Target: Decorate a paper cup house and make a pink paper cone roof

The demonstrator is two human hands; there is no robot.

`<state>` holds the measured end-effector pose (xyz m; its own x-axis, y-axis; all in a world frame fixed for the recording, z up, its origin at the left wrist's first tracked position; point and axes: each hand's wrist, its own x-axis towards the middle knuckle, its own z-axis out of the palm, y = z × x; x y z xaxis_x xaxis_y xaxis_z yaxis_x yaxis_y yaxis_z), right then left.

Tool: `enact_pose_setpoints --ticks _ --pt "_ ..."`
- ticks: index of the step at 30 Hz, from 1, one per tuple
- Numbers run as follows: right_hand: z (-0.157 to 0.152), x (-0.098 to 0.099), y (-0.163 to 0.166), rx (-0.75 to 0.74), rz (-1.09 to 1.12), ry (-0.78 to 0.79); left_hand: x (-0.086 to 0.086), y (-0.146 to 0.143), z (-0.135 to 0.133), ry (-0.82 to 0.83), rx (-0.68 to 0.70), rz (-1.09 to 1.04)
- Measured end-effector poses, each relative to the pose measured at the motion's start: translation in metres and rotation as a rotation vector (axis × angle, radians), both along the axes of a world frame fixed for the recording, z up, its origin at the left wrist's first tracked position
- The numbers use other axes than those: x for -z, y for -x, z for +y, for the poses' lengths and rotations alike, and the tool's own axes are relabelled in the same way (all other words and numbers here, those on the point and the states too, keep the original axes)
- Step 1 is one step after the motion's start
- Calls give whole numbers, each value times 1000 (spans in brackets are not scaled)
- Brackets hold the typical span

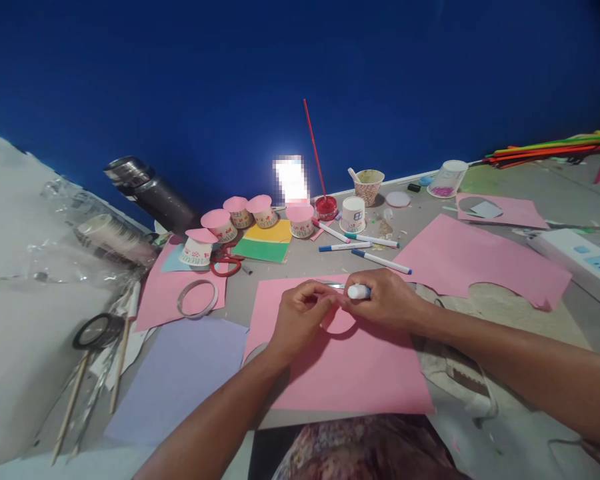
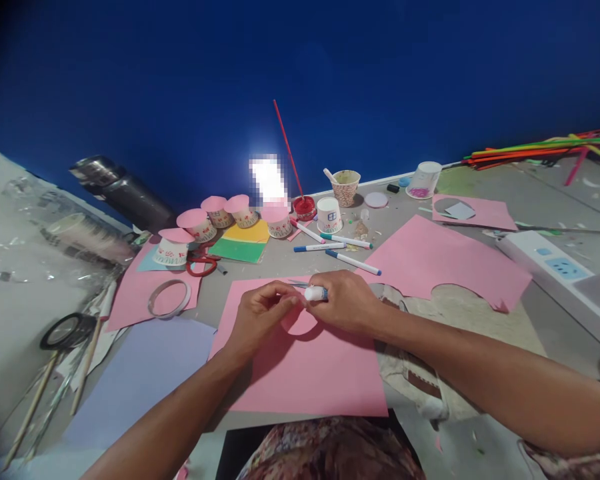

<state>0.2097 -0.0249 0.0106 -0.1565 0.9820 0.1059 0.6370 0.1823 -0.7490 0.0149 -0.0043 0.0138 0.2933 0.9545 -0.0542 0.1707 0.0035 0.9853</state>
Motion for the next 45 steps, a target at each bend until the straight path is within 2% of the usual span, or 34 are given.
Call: enact_pose_setpoints --ticks 6,9,17,23,28,32,35,37,40,45 --pt "6 -11 -5 39 230 194 0 7 8 41 -149 -40" --pt "8 -11 -7 24 172 194 1 8 11 47 -200 -27" --pt "5 -2 -2 94 -74 103 8 8 7 -6 -51 101" --pt "5 -3 -3 53 -122 144 11 10 5 -151 -99 241" --pt "1 2 -4 23 -256 -6 16 9 8 -223 -52 321" --pt "0 -3 -3 14 -162 -18 13 9 10 -252 -22 274" --pt "10 -9 -13 99 82 -6 6 10 14 -182 -57 196" --pt "23 -11 -28 203 165 -50 3 11 17 -88 -93 130" --pt "47 -8 -62 436 100 -160 2 12 21 7 -128 70" --pt "83 9 -119 624 38 -193 7 16 24 86 -190 -37"
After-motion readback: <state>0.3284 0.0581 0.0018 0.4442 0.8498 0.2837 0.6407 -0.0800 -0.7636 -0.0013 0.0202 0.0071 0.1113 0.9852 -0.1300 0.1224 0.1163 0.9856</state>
